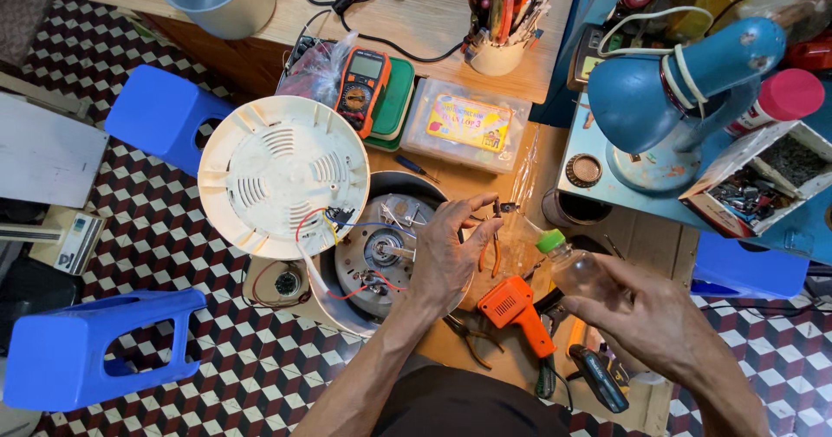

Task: The person repairs a disassembled rice cooker on a workbench, manipulating its internal wiring and motor assembly by hand, applying liquid from a small bottle onto components, and using a cordless drill on the cooker base. They wipe parts with a tissue and continue adjusting the internal components.

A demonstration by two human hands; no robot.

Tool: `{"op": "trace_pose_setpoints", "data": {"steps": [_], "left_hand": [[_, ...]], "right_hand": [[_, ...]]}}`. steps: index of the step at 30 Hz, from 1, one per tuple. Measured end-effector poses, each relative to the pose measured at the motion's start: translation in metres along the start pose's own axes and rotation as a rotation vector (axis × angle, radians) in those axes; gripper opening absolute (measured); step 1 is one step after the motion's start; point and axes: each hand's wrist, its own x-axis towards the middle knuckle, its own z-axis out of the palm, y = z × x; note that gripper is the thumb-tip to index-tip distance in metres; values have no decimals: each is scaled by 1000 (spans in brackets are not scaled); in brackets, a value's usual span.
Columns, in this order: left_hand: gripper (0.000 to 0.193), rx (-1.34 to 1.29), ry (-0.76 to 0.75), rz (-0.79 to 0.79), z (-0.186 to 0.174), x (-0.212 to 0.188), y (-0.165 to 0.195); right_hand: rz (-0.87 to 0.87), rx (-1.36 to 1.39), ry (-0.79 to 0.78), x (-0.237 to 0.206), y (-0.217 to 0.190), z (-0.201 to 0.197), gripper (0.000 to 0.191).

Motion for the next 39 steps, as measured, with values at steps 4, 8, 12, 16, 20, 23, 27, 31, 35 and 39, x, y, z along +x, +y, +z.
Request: {"op": "trace_pose_setpoints", "data": {"steps": [4, 8, 12, 16, 20, 23, 27, 31, 35, 39], "left_hand": [[37, -33, 20, 5, 10, -13, 6], [38, -77, 42, -66, 9, -20, 6], [41, -136, 34, -223, 4, -23, 5], [45, -302, 48, -361, 4, -23, 2], [47, -375, 57, -289, 6, -25, 0], [49, -348, 49, -293, 9, -25, -1], [50, -452, 45, -412, 13, -27, 0], [49, -499, 61, -457, 18, -31, 2], [48, -490, 61, -464, 19, -33, 2], [49, -516, 62, -465, 19, -33, 2]], "right_hand": [[3, -91, -6, -11, -5, -16, 84], [24, -112, -28, -16, -13, -25, 84], [43, -152, -77, -13, -21, -21, 89], [36, -134, -58, -12, -25, -17, 89], [-3, -107, -63, -14, -25, -15, 81], [-47, -88, -44, -18, -23, -16, 80], [-56, -82, -35, -19, -24, -17, 85], [-26, -94, -47, -23, -23, -18, 83], [-19, -87, -50, -26, -23, -18, 80], [-39, -76, -42, -26, -25, -18, 81]]}}
